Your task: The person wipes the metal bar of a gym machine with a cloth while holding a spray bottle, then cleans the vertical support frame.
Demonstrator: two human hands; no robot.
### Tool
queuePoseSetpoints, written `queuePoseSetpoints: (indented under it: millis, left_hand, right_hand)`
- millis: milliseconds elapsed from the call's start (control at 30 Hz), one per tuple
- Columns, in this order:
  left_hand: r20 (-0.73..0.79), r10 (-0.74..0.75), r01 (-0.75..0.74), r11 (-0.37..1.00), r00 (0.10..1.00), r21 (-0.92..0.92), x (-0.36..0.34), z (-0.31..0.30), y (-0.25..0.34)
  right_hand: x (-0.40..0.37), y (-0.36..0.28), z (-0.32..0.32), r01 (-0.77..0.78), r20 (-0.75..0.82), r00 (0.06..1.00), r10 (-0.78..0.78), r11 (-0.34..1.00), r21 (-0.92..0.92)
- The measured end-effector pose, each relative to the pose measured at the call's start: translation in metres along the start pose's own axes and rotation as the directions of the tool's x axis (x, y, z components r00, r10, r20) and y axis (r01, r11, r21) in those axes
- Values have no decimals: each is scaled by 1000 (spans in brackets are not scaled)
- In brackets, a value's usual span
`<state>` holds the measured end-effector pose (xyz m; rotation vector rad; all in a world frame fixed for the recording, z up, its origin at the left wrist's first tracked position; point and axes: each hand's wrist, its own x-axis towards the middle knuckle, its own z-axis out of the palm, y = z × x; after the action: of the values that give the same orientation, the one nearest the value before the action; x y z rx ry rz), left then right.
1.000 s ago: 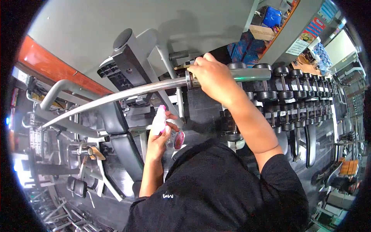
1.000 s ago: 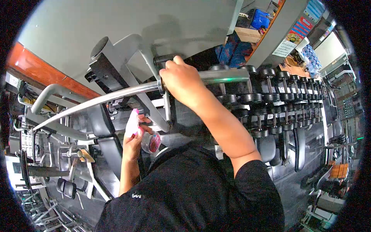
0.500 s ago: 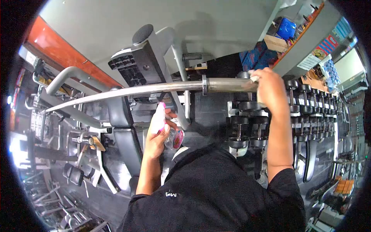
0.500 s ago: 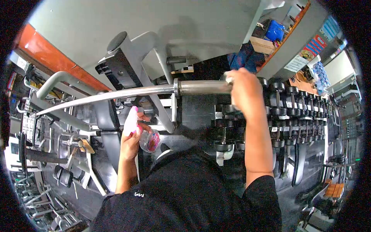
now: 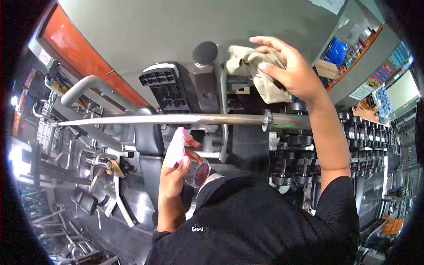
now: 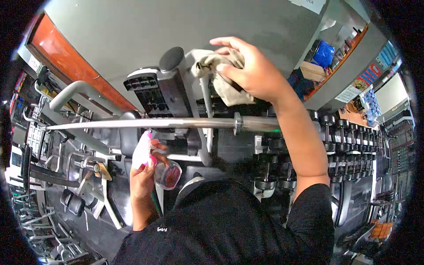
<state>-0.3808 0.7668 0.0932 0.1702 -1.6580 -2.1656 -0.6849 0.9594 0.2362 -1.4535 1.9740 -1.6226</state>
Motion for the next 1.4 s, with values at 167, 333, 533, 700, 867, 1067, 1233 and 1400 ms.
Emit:
queuePoseSetpoints:
  millis: [167,333,533,700,867,1067,1233,1400]
  left_hand:
    - [30,75,-76,997,997,15,34,-26,41]
    - [50,162,-166,984,985,72,71,-37,79]
    - [64,306,-312,938,950,152,125,-32,88]
    - [19,338,-331,906,941,265,162,-19,78]
    - [-75,283,-252,927,956,277,185,-6,51]
    - [-185,319,-271,931,929,244,193,3,35]
    - [-177,358,-291,902,917,319,197,8,32]
    - [-217,369,-292,902,904,318,198,18,26]
  right_hand:
    - [68,1,40,409,104,909,-403,818,-404]
    - [106,21,65,363,179,931,-317,769,-526]
    - [133,48,63,85,12,995,-98,780,-620]
    - [115,59,56,248,60,967,-249,852,-461]
    - [82,37,46,528,177,840,-513,700,-480]
    - [101,51,37,596,229,794,-563,650,-471]
    - [130,77,36,588,164,803,-573,715,-378]
    - [104,67,30,658,194,753,-629,711,-250]
